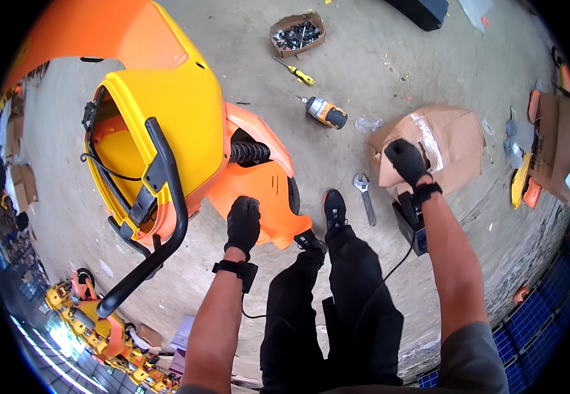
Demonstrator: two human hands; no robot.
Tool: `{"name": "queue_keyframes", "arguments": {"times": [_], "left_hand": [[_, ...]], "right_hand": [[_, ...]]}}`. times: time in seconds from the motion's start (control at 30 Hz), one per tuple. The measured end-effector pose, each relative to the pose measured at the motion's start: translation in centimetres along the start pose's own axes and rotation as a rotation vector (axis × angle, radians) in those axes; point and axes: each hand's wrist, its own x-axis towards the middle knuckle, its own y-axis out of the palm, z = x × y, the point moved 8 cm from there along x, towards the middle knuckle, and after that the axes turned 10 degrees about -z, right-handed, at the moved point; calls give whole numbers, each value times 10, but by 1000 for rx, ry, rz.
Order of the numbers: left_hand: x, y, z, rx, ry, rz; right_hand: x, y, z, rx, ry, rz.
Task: The person uses an impact driver to tighten a bolt on a scooter, then picks up a yellow component and inserts it into a slot on the scooter's body.
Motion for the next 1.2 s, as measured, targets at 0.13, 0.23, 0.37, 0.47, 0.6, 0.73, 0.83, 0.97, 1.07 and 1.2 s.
{"name": "queue_keyframes", "arguments": {"times": [0.13,0.23,0.37,0.47,0.6,0.73,0.83,0.97,1.07,1.2], "left_hand": [[0,0,10,23,-5,-40],[3,-2,-9,-5,-32,4],[2,-7,-25,182,247,-24],[5,-5,-9,66,-246,18],[6,-6,-4,96,-444,-25],[14,-4,-5,87,-694,6],[15,-3,-6,118,-643,-1],[8,-3,1,65,-743,-61],[8,-1,0,14,-818,-121],[7,1,1,-34,-813,-143]], "right_hand": [[71,-26,70,0,-38,-29],[133,-24,102,-111,-222,-69],[221,18,123,-209,-229,70],[292,66,108,-277,-295,162],[369,108,124,-280,-445,200],[416,138,131,-246,-423,233],[436,156,147,-162,-507,175],[450,174,165,-91,-604,117],[461,191,163,-138,-613,121],[475,209,155,-161,-603,124]]}}
